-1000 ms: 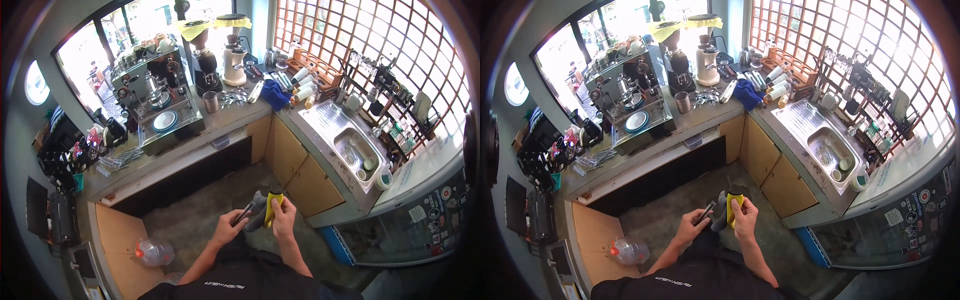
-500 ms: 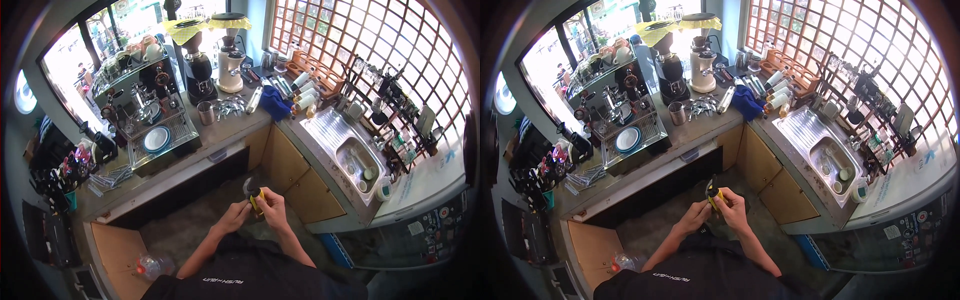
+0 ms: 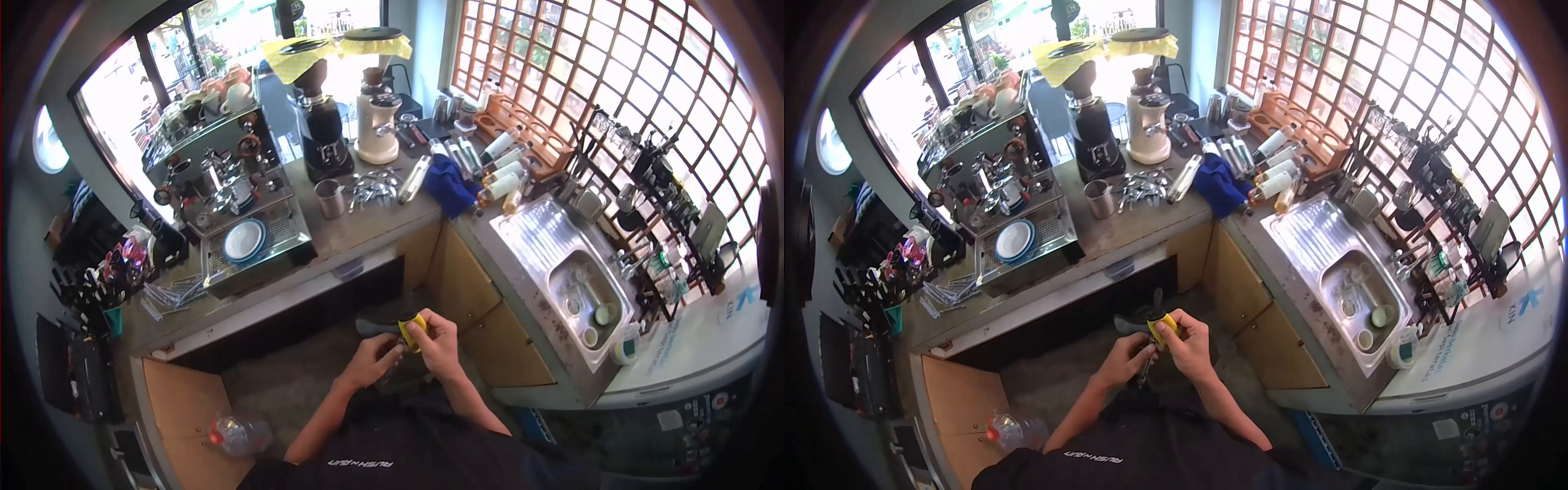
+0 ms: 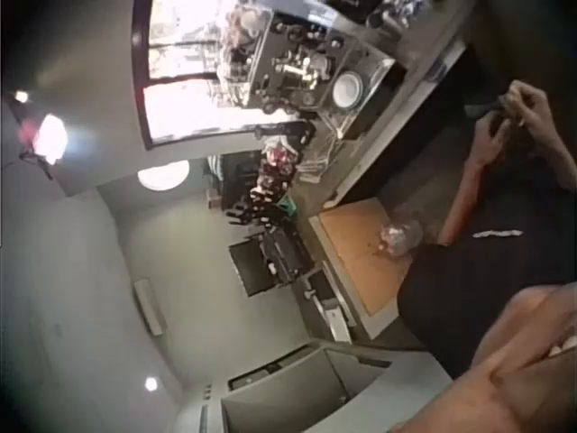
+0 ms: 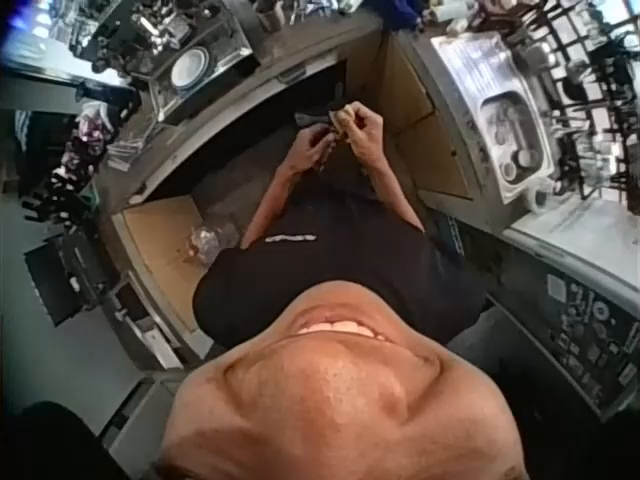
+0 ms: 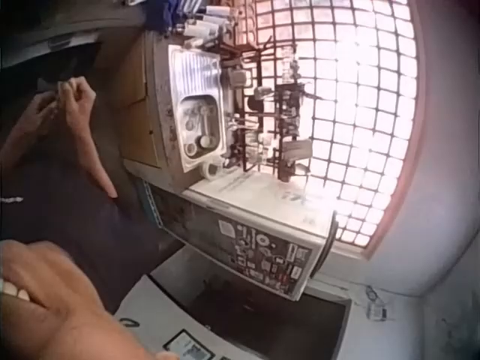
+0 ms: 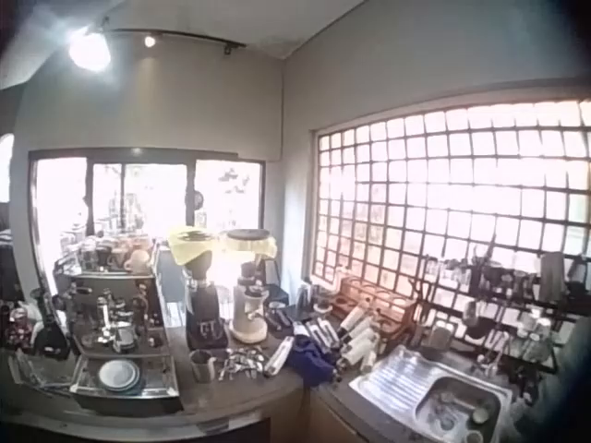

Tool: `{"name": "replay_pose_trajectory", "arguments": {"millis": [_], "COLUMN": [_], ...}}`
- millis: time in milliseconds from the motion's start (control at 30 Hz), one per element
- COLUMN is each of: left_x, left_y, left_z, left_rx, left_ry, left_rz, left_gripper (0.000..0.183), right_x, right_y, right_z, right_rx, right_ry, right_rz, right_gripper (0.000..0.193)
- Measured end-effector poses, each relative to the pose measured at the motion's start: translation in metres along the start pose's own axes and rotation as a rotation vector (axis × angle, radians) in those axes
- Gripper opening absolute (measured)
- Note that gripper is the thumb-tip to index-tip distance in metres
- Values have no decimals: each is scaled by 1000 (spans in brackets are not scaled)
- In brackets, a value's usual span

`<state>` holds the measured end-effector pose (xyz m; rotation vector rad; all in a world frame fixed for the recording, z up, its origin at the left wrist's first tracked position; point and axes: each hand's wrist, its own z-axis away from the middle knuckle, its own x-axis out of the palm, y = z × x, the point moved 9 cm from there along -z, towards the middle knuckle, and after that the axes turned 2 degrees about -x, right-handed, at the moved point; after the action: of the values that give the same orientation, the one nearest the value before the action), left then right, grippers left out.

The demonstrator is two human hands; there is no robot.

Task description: Cleaning a reusable glass straw using a small brush and a cleaning cloth.

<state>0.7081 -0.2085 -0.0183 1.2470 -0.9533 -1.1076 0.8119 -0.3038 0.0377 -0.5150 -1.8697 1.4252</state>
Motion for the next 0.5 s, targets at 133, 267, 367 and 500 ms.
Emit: {"name": "replay_pose_trajectory", "arguments": {"millis": [133, 267, 367, 500], "left_x": [28, 73, 104, 129], "left_y": [12, 37, 45, 45], "left_z": [-22, -49, -65, -81], "left_rx": [105, 161, 150, 203], "left_ry": [230, 306, 384, 525], "left_rz": [118, 57, 0, -12], "left_gripper": [14, 14, 11, 9], "right_x": [-46, -98, -138, -159], "right_y": [-22, -32, -31, -36], "right_z": [-8, -19, -24, -29], "right_rx": [-45, -83, -54, -37], "right_ry": [8, 22, 68, 37], "right_rz": [77, 105, 169, 42], "right_gripper": [15, 14, 12, 13]}}
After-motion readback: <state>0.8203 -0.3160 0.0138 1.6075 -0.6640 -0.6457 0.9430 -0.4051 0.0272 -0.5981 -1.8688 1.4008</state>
